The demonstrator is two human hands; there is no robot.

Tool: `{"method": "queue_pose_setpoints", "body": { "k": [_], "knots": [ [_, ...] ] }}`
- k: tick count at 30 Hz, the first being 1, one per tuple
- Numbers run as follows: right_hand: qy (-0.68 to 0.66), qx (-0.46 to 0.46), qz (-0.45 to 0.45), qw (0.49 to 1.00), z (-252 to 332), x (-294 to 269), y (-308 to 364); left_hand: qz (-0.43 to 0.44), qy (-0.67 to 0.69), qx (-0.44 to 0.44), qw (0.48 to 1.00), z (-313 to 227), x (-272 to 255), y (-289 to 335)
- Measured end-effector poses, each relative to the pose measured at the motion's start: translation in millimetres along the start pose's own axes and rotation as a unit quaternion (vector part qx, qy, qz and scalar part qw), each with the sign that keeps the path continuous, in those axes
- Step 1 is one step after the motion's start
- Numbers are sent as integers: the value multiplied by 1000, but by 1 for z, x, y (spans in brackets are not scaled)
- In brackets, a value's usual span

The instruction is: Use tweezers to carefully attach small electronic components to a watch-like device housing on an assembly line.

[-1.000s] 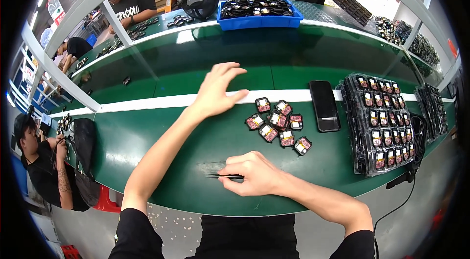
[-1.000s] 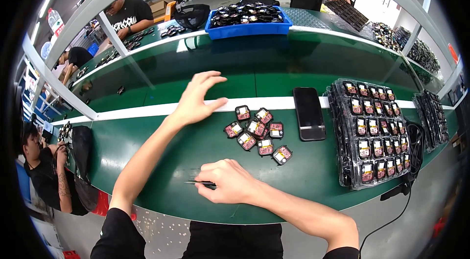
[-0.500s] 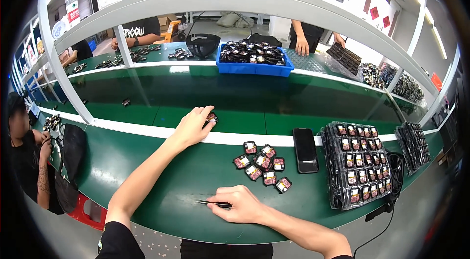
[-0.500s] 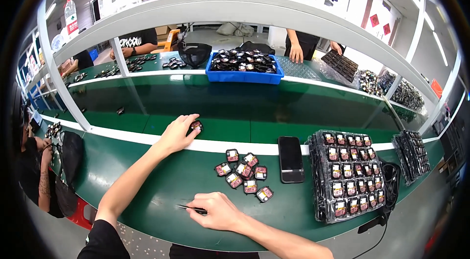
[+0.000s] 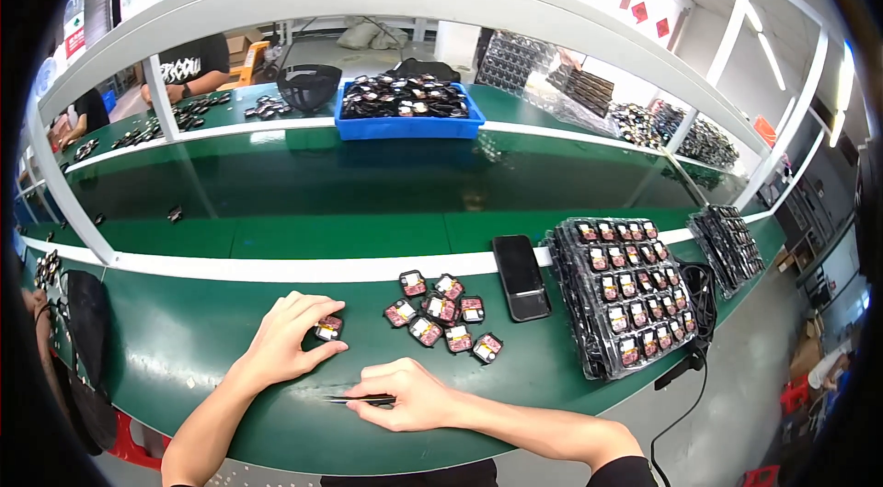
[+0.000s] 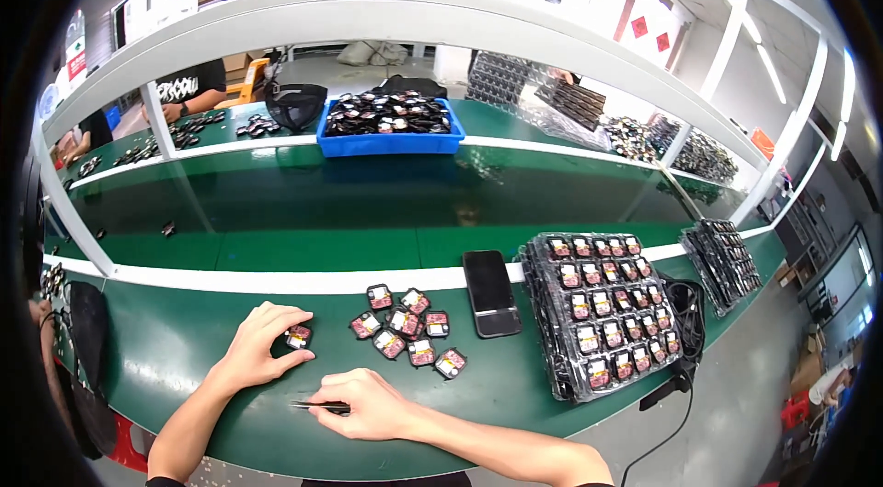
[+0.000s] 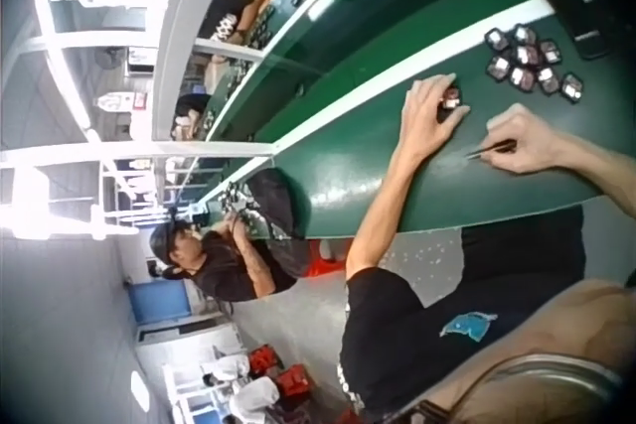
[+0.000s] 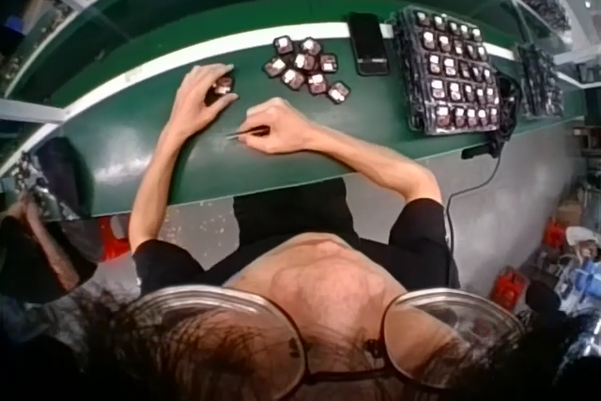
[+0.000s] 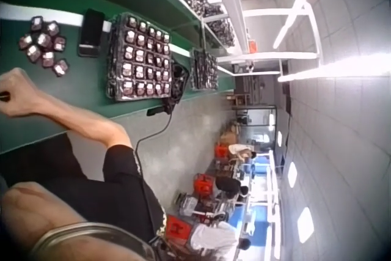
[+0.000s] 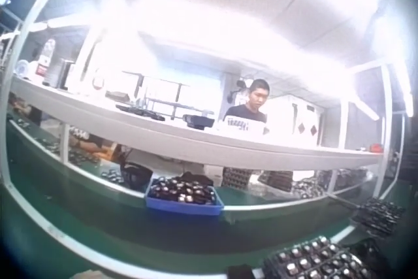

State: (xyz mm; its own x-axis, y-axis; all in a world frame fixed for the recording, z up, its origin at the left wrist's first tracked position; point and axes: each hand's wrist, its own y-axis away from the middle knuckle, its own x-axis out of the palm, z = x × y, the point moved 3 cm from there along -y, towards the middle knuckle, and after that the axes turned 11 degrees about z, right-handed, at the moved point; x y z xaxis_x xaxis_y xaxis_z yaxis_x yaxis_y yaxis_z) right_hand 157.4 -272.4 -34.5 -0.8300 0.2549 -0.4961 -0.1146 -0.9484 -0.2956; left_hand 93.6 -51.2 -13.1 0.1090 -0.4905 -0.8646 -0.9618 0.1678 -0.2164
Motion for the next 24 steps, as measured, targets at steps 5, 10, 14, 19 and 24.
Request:
{"method": "queue_pose_setpoints", "body": {
  "k": [5,10,14,19,24],
  "knots": [
    [-2,-4,-6,1000,-1,0,-2,-8,53,19,998,4,2,2],
    [-45,9,-11,999,2,4,-9,23,47,-4,999,8,-12,20],
    [-4,10,-43,999,4,-11,-2,37,67,29,997,17,-8,3],
    [1,60,-102,993,-6,-17,-5,26,20,13,999,20,-9,13],
    [7,107,-116,987,-8,-17,-6,43,37,-39,998,27,-8,19]
  ]
}}
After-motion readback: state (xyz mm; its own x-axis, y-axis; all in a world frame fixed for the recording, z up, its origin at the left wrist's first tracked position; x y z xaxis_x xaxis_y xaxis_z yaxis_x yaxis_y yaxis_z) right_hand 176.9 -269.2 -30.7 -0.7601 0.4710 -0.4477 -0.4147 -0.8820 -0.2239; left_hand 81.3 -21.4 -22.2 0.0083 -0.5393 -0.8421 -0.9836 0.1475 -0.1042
